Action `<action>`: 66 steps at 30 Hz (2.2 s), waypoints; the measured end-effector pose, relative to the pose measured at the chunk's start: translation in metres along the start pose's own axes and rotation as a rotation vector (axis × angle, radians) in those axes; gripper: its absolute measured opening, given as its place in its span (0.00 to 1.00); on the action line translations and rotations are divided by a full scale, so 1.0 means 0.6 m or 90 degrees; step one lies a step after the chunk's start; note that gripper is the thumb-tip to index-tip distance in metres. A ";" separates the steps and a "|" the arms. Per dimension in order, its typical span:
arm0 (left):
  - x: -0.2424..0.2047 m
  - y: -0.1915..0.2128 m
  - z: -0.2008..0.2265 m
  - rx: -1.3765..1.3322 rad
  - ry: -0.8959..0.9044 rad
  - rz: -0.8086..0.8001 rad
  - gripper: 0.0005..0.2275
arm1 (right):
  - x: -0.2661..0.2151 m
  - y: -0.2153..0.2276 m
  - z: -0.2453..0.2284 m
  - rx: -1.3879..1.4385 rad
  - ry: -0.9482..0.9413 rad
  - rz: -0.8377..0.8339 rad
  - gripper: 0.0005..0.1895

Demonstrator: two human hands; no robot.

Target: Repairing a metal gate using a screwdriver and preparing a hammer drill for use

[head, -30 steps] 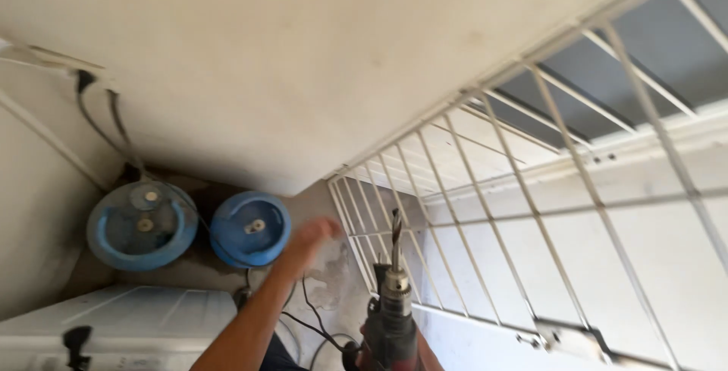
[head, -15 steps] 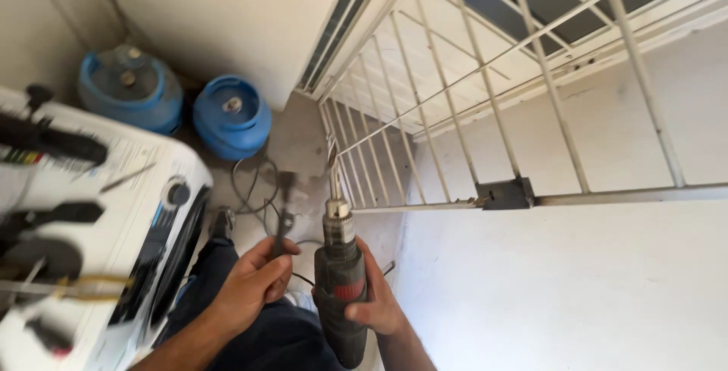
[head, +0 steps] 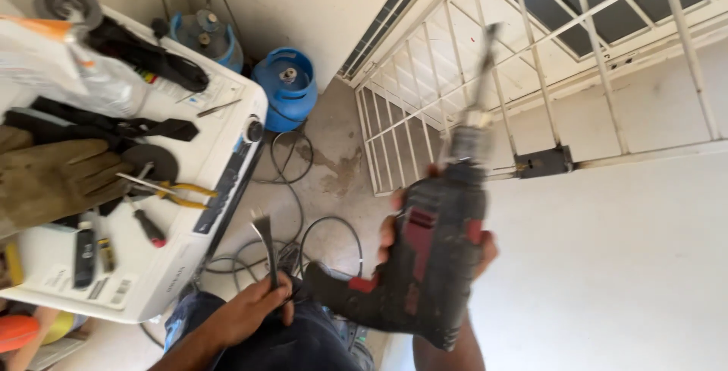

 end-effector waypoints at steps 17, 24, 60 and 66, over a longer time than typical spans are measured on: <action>-0.541 0.315 0.167 -0.006 0.006 0.454 0.09 | 0.050 0.115 0.455 -0.573 -0.058 0.560 0.44; -0.362 0.411 0.259 0.705 0.119 0.401 0.16 | 0.093 0.204 0.637 -0.685 -0.363 0.657 0.46; 0.200 0.448 0.369 0.388 -0.273 0.345 0.08 | 0.316 0.613 0.270 -0.633 -0.098 0.436 0.04; 0.513 0.753 0.324 -0.065 -0.220 0.538 0.06 | 0.423 0.819 0.181 -0.551 -0.053 0.435 0.08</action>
Point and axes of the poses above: each hand's wrist, its own x-axis towards the middle knuckle, its own y-axis out of the back of the hand, z = x × y, the point moved 10 cm from there along x, towards the middle knuckle, and after that the axes turned 8 degrees about -z, right-handed, at the moved point
